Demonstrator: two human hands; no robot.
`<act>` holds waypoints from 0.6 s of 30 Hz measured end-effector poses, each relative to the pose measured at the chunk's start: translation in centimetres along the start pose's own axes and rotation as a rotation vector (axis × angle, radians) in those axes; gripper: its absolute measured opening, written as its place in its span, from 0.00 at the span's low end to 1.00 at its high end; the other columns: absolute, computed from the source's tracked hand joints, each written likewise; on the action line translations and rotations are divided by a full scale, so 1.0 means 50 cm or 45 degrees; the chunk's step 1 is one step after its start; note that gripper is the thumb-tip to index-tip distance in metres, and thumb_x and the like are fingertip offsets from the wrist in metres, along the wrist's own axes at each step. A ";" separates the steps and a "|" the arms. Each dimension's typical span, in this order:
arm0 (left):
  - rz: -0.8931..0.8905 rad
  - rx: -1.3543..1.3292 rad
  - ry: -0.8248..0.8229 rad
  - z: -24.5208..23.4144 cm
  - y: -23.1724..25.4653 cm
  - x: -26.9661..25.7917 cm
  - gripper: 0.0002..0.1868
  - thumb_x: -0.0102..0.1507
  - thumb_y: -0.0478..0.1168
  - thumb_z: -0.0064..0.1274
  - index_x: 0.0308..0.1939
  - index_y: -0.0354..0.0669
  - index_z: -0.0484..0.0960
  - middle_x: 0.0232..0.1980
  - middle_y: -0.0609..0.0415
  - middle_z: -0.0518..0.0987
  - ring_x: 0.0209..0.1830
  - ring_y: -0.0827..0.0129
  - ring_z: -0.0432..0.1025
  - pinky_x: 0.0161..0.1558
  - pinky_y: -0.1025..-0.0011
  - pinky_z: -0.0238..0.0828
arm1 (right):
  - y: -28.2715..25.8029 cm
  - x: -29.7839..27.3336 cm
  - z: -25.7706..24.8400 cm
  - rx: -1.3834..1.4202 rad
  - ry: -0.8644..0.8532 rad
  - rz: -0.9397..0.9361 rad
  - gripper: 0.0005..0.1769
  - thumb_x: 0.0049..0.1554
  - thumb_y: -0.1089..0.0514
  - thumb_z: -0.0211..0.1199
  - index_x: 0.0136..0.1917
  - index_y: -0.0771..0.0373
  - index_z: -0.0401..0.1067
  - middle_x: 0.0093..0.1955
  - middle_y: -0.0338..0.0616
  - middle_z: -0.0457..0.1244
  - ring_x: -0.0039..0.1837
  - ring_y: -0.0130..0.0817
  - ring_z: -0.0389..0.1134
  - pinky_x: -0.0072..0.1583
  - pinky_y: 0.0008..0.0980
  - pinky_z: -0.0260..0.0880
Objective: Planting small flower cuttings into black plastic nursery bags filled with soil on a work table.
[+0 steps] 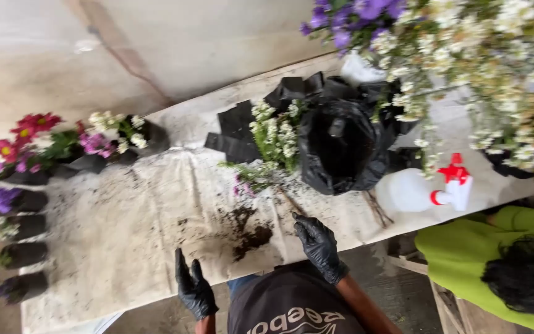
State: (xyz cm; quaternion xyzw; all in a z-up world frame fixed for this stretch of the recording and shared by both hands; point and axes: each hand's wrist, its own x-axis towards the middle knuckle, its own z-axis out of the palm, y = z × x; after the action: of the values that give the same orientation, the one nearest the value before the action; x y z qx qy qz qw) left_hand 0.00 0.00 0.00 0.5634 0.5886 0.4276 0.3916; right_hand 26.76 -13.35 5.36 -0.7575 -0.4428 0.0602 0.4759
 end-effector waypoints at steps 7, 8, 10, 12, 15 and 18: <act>-0.067 -0.033 0.061 0.077 -0.014 -0.077 0.20 0.71 0.38 0.48 0.67 0.41 0.75 0.69 0.49 0.74 0.73 0.61 0.67 0.72 0.61 0.65 | -0.039 0.078 -0.150 -0.026 0.145 -0.157 0.13 0.64 0.64 0.59 0.61 0.62 0.75 0.58 0.43 0.72 0.52 0.36 0.76 0.53 0.32 0.78; -0.083 -0.085 0.037 0.091 -0.018 -0.089 0.19 0.71 0.42 0.49 0.65 0.44 0.75 0.68 0.50 0.76 0.70 0.60 0.69 0.68 0.60 0.69 | -0.027 0.081 -0.161 -0.018 0.144 -0.171 0.13 0.63 0.66 0.60 0.60 0.64 0.75 0.58 0.45 0.72 0.54 0.38 0.76 0.56 0.33 0.78; -0.095 -0.132 0.021 0.110 -0.015 -0.109 0.19 0.70 0.47 0.49 0.64 0.47 0.76 0.66 0.50 0.77 0.68 0.59 0.72 0.64 0.58 0.74 | -0.016 0.085 -0.178 0.000 0.143 -0.186 0.12 0.62 0.68 0.61 0.59 0.65 0.76 0.58 0.46 0.72 0.56 0.40 0.76 0.59 0.34 0.79; -0.033 -0.145 -0.090 0.135 -0.001 -0.120 0.15 0.72 0.41 0.46 0.61 0.43 0.79 0.63 0.49 0.80 0.57 0.60 0.80 0.50 0.68 0.84 | -0.012 0.095 -0.195 -0.053 0.182 -0.296 0.12 0.64 0.68 0.58 0.60 0.66 0.74 0.57 0.45 0.72 0.49 0.34 0.77 0.54 0.31 0.79; -0.072 -0.180 -0.172 0.165 0.013 -0.125 0.13 0.70 0.39 0.48 0.53 0.36 0.84 0.51 0.47 0.85 0.50 0.60 0.82 0.52 0.65 0.84 | 0.016 0.075 -0.199 -0.102 0.237 -0.275 0.11 0.63 0.67 0.60 0.59 0.65 0.75 0.56 0.46 0.72 0.49 0.35 0.76 0.54 0.32 0.78; -0.169 0.092 -0.280 0.168 0.002 -0.091 0.12 0.69 0.41 0.51 0.51 0.47 0.89 0.48 0.53 0.87 0.50 0.70 0.81 0.50 0.72 0.80 | -0.046 0.092 -0.217 -0.183 0.453 -0.298 0.04 0.59 0.68 0.64 0.48 0.70 0.77 0.45 0.48 0.73 0.41 0.34 0.75 0.44 0.30 0.77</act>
State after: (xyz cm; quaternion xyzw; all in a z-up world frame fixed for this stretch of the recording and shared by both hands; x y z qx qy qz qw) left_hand 8.20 -4.01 -2.73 0.5803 0.5931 0.3148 0.4608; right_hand 33.67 -16.89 14.49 -0.7316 -0.4398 -0.1617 0.4951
